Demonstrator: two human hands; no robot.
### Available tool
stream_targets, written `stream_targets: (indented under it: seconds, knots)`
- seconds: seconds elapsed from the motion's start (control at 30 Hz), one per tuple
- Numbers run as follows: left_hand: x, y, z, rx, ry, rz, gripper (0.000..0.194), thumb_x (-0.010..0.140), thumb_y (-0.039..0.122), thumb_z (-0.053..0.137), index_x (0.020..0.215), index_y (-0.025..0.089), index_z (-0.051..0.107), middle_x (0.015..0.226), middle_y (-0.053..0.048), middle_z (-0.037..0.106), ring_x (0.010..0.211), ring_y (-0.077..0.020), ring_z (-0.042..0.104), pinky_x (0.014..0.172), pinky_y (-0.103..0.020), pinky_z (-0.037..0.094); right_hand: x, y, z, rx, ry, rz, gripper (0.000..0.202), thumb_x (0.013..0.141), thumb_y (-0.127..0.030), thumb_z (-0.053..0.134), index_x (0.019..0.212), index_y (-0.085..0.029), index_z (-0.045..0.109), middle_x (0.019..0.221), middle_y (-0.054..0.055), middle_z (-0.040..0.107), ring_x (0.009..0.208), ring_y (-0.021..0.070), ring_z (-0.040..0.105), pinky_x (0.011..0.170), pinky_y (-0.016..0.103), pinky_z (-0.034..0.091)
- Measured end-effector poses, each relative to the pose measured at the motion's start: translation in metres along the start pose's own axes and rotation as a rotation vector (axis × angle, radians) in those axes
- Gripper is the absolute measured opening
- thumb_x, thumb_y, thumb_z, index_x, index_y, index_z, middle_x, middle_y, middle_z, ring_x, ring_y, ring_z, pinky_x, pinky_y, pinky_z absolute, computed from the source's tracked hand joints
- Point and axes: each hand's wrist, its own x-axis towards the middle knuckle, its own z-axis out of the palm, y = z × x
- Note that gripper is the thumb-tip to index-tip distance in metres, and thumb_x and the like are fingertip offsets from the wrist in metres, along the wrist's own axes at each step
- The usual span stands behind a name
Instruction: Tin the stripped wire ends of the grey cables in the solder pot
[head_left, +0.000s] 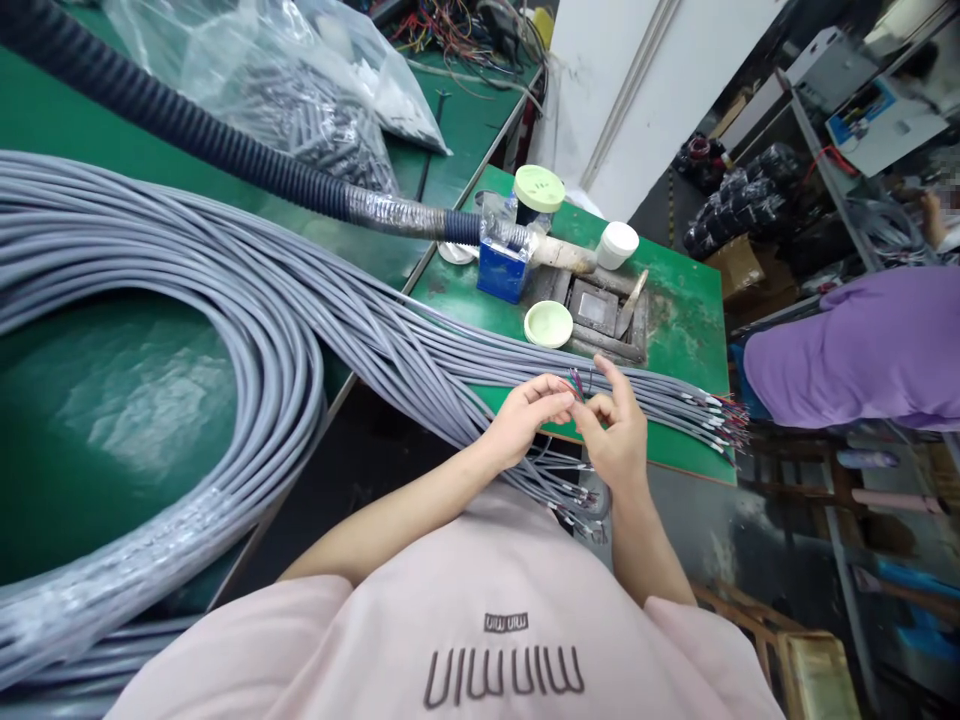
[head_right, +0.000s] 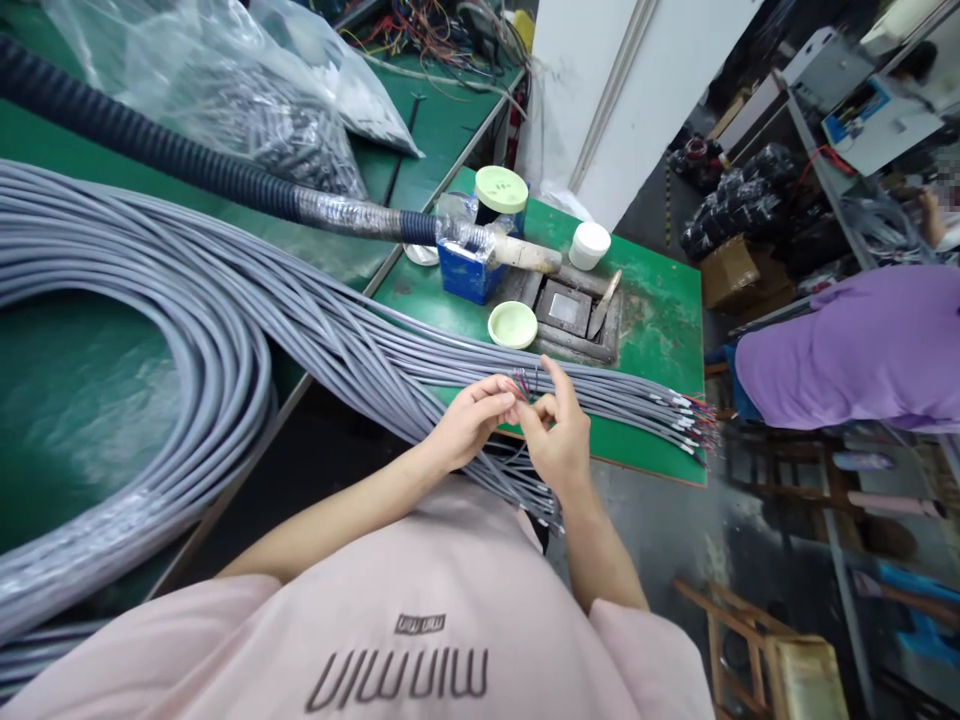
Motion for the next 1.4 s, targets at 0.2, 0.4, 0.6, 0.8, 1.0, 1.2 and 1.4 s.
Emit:
stream_targets:
  seconds: [0.2,0.4,0.6,0.8,1.0,1.2,1.4]
  knots:
    - [-0.0037,0.0022,0.0055,-0.014,0.059,0.043,0.024,0.067,0.027,0.078,0.08,0.016,0.06,0.07,0.004,0.057,0.062,-0.0064,0.052,0.064,-0.02,0.043,-0.0029,0.0007,0.0012,-0.058,-0.004,-0.014,0.055,0.086,-0.032,0.059,0.138,-0.024,0.044,0.056,-0.009,0.046,0.051,0.0109,0.04,0.056,0.026,0.038]
    - [-0.0033,0.0008,0.0078,-0.009,0.094,0.079,0.023,0.068,0.026,0.077,0.081,0.017,0.06,0.071,0.004,0.056,0.063,-0.006,0.051,0.063,-0.019,0.042,-0.0034,0.0013,0.0013,-0.003,-0.025,0.006,0.054,0.085,-0.034,0.06,0.137,-0.026,0.046,0.055,-0.009,0.046,0.05,0.0116,0.04,0.054,0.027,0.037]
    - [-0.003,0.0017,0.0088,-0.038,0.134,0.08,0.024,0.067,0.026,0.078,0.08,0.016,0.061,0.073,0.004,0.057,0.061,-0.0051,0.05,0.061,-0.019,0.041,-0.0026,0.0037,0.0002,0.081,-0.049,0.057,0.054,0.084,-0.032,0.063,0.135,-0.027,0.046,0.054,-0.009,0.05,0.049,0.0115,0.044,0.052,0.027,0.04]
    - [-0.0027,0.0014,0.009,-0.04,0.134,0.077,0.023,0.067,0.026,0.079,0.08,0.016,0.062,0.07,0.004,0.057,0.059,-0.0048,0.049,0.058,-0.018,0.041,-0.0012,0.0064,-0.0011,0.179,-0.087,0.086,0.056,0.083,-0.032,0.065,0.136,-0.027,0.046,0.053,-0.009,0.053,0.047,0.0115,0.048,0.05,0.027,0.042]
    - [-0.0021,0.0018,0.0082,-0.036,0.143,0.082,0.023,0.067,0.027,0.078,0.083,0.016,0.066,0.072,0.003,0.059,0.06,-0.0058,0.052,0.058,-0.019,0.043,0.0002,0.0083,-0.0013,0.228,-0.125,0.102,0.056,0.083,-0.032,0.066,0.136,-0.027,0.046,0.052,-0.009,0.054,0.046,0.0116,0.05,0.05,0.026,0.042]
    - [-0.0005,0.0002,0.0073,-0.028,0.141,0.086,0.022,0.067,0.027,0.079,0.081,0.015,0.068,0.075,0.001,0.063,0.061,-0.006,0.053,0.059,-0.019,0.044,0.0005,0.0083,-0.0011,0.239,-0.14,0.113,0.056,0.083,-0.035,0.066,0.134,-0.026,0.047,0.051,-0.009,0.053,0.045,0.0111,0.05,0.048,0.026,0.041]
    - [-0.0006,0.0006,0.007,-0.067,0.138,0.043,0.019,0.067,0.027,0.077,0.079,0.015,0.068,0.072,0.001,0.064,0.06,-0.0077,0.055,0.057,-0.021,0.045,0.0001,0.0073,-0.0014,0.257,-0.148,0.125,0.057,0.081,-0.035,0.068,0.134,-0.026,0.047,0.05,-0.01,0.054,0.045,0.0111,0.049,0.048,0.026,0.042]
